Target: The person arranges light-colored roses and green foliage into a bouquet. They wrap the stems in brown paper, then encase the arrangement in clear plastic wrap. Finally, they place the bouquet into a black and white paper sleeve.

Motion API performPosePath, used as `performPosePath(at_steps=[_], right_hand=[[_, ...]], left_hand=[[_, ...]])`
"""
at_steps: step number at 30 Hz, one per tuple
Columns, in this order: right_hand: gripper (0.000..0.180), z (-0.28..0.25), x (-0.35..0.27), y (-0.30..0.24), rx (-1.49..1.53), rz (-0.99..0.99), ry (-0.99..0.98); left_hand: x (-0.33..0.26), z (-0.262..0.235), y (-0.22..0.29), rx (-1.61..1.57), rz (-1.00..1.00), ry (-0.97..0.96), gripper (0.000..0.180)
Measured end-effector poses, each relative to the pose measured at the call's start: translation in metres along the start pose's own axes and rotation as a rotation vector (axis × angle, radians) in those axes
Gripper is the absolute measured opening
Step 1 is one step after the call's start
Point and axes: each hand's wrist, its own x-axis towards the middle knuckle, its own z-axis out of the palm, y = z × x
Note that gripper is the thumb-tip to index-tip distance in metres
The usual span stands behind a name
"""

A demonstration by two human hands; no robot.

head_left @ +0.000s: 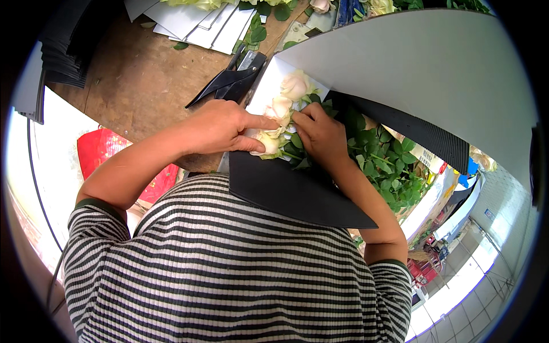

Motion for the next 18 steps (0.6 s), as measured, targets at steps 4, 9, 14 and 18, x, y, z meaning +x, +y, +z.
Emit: performPosePath(at_steps=[4,9,14,18], right_hand=[[0.018,-0.002,-0.001,-0.005,-0.049,0.007,0.014],[0.015,-0.012,0.004,0.000,0.095,0.050,0.073],[0.015,-0.020,0.019,0.003,0.119,0.233,0.171],[0.017,-0.004,0.015,0.010,0.123,0.134,0.119]], left_hand=[[0.014,-0.005,-0.005,-0.007,0.258,0.274,0.050],[0.021,0.002,0.003,0.203,0.205,0.154,0.063],[0.017,0.003,0.008,0.252,0.071,0.030,0.063],[0.014,-0.002,0.015,0.258,-0.046,-0.048,0.063]])
